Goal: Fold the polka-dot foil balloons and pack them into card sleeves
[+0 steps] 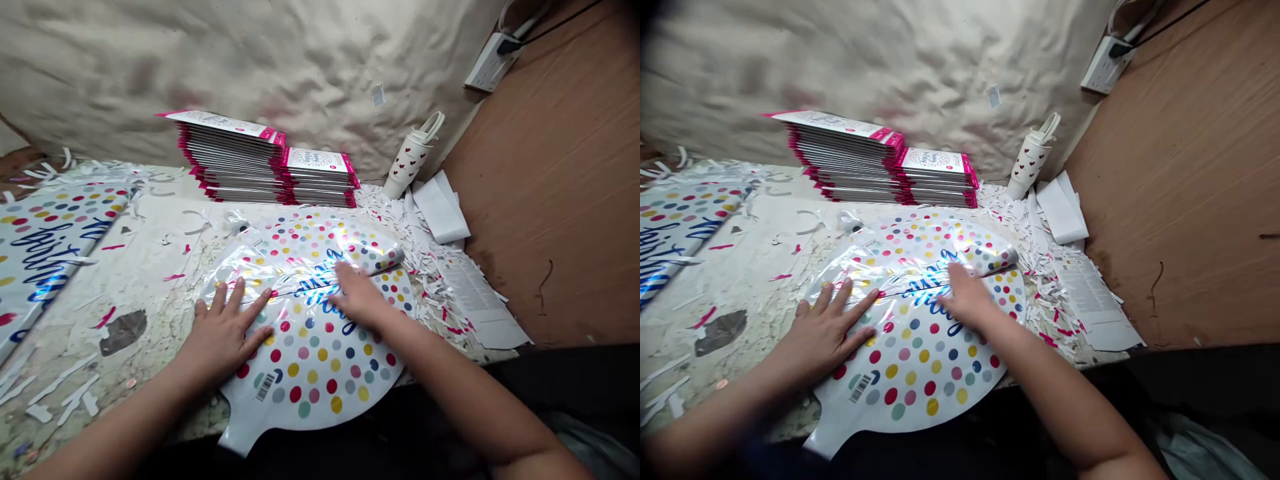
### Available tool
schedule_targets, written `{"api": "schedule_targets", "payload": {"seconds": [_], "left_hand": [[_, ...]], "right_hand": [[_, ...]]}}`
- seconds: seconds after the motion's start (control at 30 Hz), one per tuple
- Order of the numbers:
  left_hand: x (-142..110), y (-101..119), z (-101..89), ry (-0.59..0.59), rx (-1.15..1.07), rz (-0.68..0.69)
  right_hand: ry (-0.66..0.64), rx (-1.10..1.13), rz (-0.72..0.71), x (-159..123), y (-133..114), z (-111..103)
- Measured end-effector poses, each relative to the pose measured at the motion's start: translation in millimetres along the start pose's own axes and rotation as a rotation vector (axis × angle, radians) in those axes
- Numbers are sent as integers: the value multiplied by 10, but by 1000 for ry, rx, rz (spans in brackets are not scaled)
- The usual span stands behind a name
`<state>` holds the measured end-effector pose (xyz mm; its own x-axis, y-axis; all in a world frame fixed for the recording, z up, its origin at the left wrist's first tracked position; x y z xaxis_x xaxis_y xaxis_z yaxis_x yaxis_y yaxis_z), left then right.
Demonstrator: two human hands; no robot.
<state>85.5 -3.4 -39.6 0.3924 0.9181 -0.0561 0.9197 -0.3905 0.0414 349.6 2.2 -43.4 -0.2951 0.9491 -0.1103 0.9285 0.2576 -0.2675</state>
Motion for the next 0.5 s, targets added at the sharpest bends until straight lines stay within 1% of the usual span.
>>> {"api": "schedule_targets", "payload": {"seconds": [0.03, 0.07, 0.1, 0.13, 0.17, 0.2, 0.23, 0.27, 0.3, 0.33, 0.4, 0.47, 0.5], "left_hand": [[21, 27, -30, -12, -13, -5], [56, 82, -68, -11, -23, -8], [104, 168, -110, 6, -31, -3], [163, 285, -150, 35, -40, 12], [228, 424, -182, 69, -48, 33], [296, 576, -195, 89, -60, 60], [360, 726, -185, 81, -75, 82], [417, 858, -152, 45, -86, 87], [461, 965, -106, 2, -92, 88], [489, 1045, -57, -33, -95, 88], [504, 1123, 22, -60, -98, 98], [485, 1125, 55, -50, -106, 105], [472, 1113, 60, -55, -112, 100]], "right_hand": [[84, -64, 217, -136, 330, -88], [130, -97, 325, -273, 589, -162], [169, -123, 385, -401, 770, -219], [202, -146, 379, -507, 856, -251], [213, -159, 302, -581, 850, -248], [216, -169, 202, -628, 776, -218], [218, -174, 110, -649, 667, -173], [222, -169, 55, -644, 556, -124], [230, -147, 58, -615, 476, -85], [246, -101, 124, -567, 443, -66], [300, 93, 338, -444, 511, -99], [341, 319, 486, -306, 638, -217], [362, 402, 517, -237, 672, -305]]}}
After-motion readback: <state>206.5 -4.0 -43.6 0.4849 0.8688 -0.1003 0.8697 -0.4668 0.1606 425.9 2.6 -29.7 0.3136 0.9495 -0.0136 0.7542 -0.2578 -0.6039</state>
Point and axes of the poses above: each hand's wrist, its own x-axis towards the middle knuckle, its own z-axis out of the palm, y = z × x, the point moved 3 cm from there along x, towards the middle knuckle, and after that the axes turned 2 degrees about -z, right-handed, at the moved point
